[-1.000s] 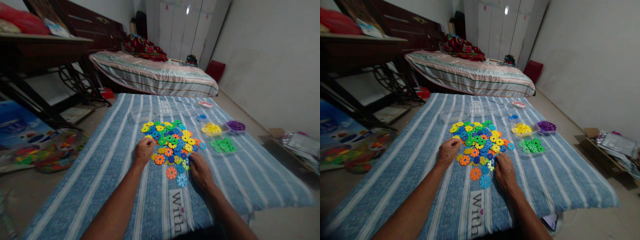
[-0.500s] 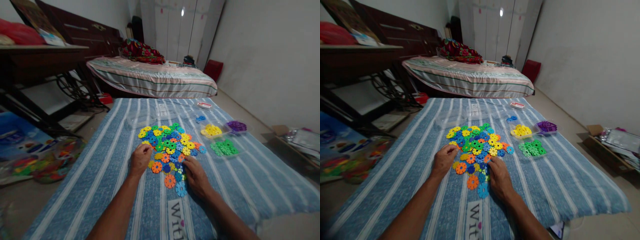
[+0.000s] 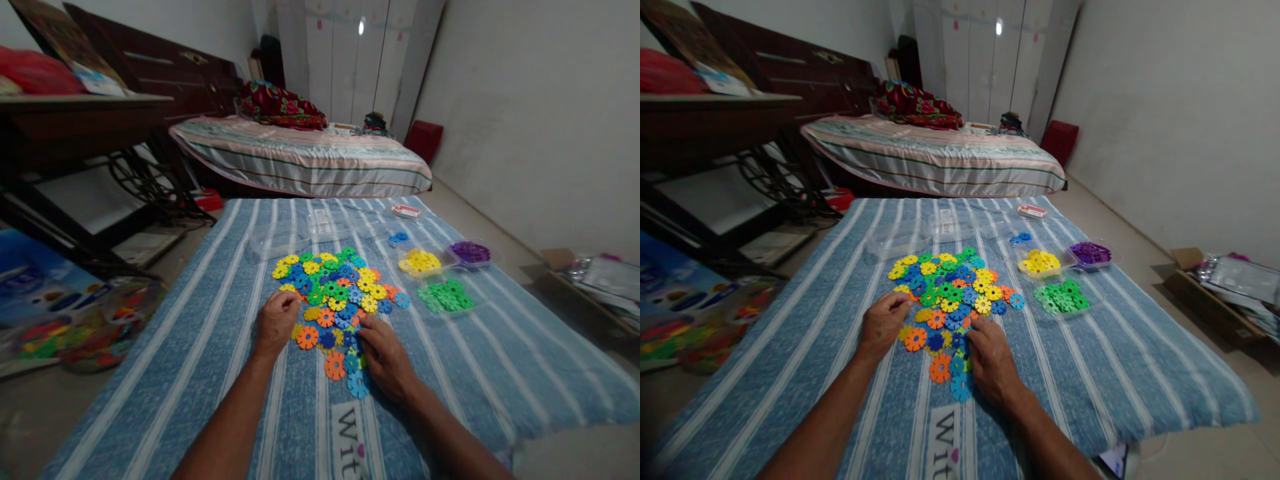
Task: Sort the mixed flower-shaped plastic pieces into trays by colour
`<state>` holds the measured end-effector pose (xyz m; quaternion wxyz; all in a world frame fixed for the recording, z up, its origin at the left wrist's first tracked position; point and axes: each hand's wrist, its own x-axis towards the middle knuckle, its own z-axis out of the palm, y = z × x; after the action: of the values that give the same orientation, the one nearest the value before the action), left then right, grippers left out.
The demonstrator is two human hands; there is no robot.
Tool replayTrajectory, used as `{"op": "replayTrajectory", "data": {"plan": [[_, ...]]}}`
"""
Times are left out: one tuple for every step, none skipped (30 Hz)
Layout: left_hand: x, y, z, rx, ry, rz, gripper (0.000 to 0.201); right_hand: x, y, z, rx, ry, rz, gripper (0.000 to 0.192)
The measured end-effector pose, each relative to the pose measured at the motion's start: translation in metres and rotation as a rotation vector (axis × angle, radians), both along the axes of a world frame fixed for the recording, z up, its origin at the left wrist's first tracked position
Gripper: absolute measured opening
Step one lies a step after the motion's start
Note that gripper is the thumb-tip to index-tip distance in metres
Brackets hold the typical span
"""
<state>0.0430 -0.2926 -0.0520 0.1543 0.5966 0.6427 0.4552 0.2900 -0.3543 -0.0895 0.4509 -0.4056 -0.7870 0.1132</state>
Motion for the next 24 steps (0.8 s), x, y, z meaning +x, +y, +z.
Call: {"op": "replayTrajectory", "data": {"plan": [[0.000, 0.000, 0.000, -0.001, -0.003, 0.001, 0.018, 0.000, 0.000, 0.000, -0.002, 0.003, 0.002, 0.027], [0.000, 0.000, -0.001, -0.002, -0.005, 0.002, 0.018, 0.000, -0.001, 0.000, -0.005, 0.007, 0.004, 0.026], [0.000, 0.001, -0.001, -0.004, -0.006, 0.002, 0.018, 0.000, -0.001, 0.001, -0.010, 0.009, 0.008, 0.026], [0.000, 0.001, -0.002, -0.004, -0.006, 0.003, 0.018, 0.000, -0.001, 0.001, -0.014, 0.012, 0.013, 0.025], [0.000, 0.001, -0.002, -0.005, -0.005, 0.002, 0.018, 0.000, -0.002, 0.002, -0.018, 0.016, 0.019, 0.025], [-0.001, 0.001, -0.003, -0.006, -0.003, 0.002, 0.018, 0.000, -0.002, 0.003, -0.022, 0.021, 0.025, 0.024], [-0.001, 0.001, -0.003, -0.006, -0.002, 0.003, 0.018, 0.000, -0.003, 0.004, -0.027, 0.023, 0.033, 0.023], [-0.001, 0.001, -0.003, -0.006, 0.001, 0.002, 0.018, 0.000, -0.003, 0.005, -0.032, 0.024, 0.042, 0.022], [-0.001, 0.001, -0.004, -0.007, 0.007, 0.000, 0.018, 0.000, -0.003, 0.006, -0.035, 0.025, 0.052, 0.021], [-0.001, 0.001, -0.004, -0.007, 0.012, -0.002, 0.018, 0.000, -0.003, 0.006, -0.036, 0.028, 0.063, 0.021], [-0.001, 0.001, -0.004, -0.005, 0.017, -0.005, 0.018, 0.000, -0.003, 0.007, -0.039, 0.031, 0.074, 0.020], [-0.001, 0.001, -0.004, -0.001, 0.019, -0.007, 0.019, -0.001, -0.003, 0.007, -0.039, 0.039, 0.084, 0.020], [-0.001, 0.000, -0.004, 0.002, 0.018, -0.008, 0.019, -0.001, -0.003, 0.007, -0.040, 0.050, 0.093, 0.020], [-0.001, 0.000, -0.004, 0.005, 0.015, -0.007, 0.019, -0.001, -0.003, 0.007, -0.044, 0.061, 0.103, 0.019], [-0.001, 0.000, -0.004, 0.008, 0.011, -0.005, 0.019, -0.002, -0.004, 0.008, -0.054, 0.069, 0.114, 0.019], [-0.001, 0.000, -0.004, 0.008, 0.007, -0.004, 0.019, -0.002, -0.005, 0.008, -0.066, 0.076, 0.126, 0.018], [-0.001, 0.000, -0.004, 0.007, 0.004, -0.004, 0.019, -0.003, -0.006, 0.009, -0.079, 0.084, 0.137, 0.018], [-0.001, 0.000, -0.003, 0.006, 0.003, -0.004, 0.019, -0.003, -0.007, 0.011, -0.093, 0.092, 0.150, 0.017], [0.000, 0.000, -0.003, 0.004, 0.003, -0.005, 0.019, -0.003, -0.007, 0.013, -0.110, 0.101, 0.166, 0.016], [0.000, 0.000, -0.003, 0.003, 0.003, -0.005, 0.019, -0.003, -0.006, 0.016, -0.130, 0.114, 0.183, 0.016], [0.000, 0.000, -0.002, 0.002, 0.002, -0.006, 0.019, -0.002, -0.004, 0.019, -0.145, 0.131, 0.196, 0.016], [0.000, 0.000, -0.002, 0.001, 0.000, -0.006, 0.019, 0.000, 0.000, 0.021, -0.148, 0.151, 0.196, 0.016], [0.000, -0.001, -0.002, -0.001, -0.003, -0.005, 0.019, 0.002, 0.005, 0.024, -0.138, 0.169, 0.177, 0.017], [0.000, -0.001, -0.001, -0.004, -0.006, -0.005, 0.019, 0.005, 0.013, 0.026, -0.112, 0.184, 0.135, 0.016]]}}
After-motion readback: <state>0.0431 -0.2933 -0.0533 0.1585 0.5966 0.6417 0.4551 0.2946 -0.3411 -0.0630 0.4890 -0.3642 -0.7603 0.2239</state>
